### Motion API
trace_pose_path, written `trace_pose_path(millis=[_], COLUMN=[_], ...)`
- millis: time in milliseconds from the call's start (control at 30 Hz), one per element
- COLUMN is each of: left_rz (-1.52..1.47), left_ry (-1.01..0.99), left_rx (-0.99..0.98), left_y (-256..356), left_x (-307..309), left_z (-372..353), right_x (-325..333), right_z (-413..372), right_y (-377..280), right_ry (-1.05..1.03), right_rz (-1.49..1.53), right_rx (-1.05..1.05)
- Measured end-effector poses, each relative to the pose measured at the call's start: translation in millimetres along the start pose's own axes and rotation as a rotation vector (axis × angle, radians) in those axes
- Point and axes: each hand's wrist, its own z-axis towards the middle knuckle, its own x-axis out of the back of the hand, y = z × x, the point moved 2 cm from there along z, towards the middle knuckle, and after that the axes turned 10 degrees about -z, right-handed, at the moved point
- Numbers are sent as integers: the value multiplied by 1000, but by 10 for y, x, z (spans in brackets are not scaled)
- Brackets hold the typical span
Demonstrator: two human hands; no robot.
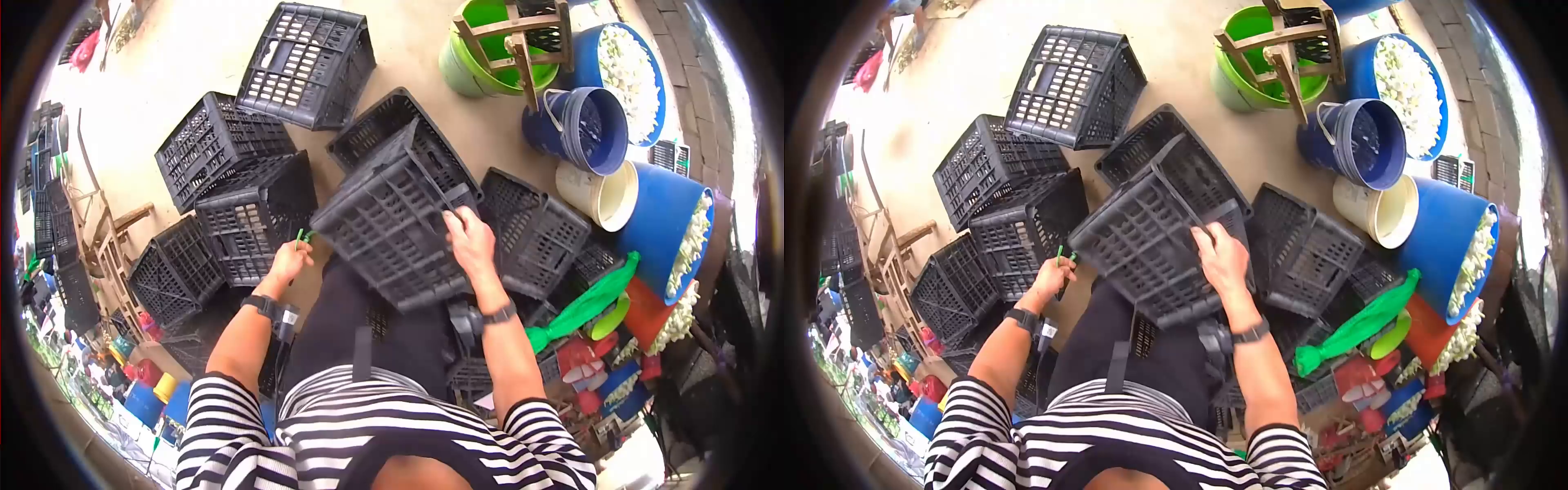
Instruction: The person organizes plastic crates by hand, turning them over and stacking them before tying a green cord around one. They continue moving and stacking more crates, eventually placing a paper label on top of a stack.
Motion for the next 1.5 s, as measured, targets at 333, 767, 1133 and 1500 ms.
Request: trace_pose_path(millis=[333, 767, 1133, 1500], left_rz=[102, 319, 862, 527], left_ry=[-32, -222, -255, -443], left_rx=[-258, -308, -292, -354], left_y=[526, 686, 452, 1384], left_x=[-383, -1631, -3767, -2963], left_z=[401, 1042, 1910, 1247], right_x=[3067, 3529, 3657, 3555], right_z=[-2002, -2566, -3219, -3097], right_y=[742, 1913, 2676, 3214], right_ry=[545, 661, 773, 941], right_rz=[32, 273, 395, 278], right_rx=[-49, -513, -817, -709])
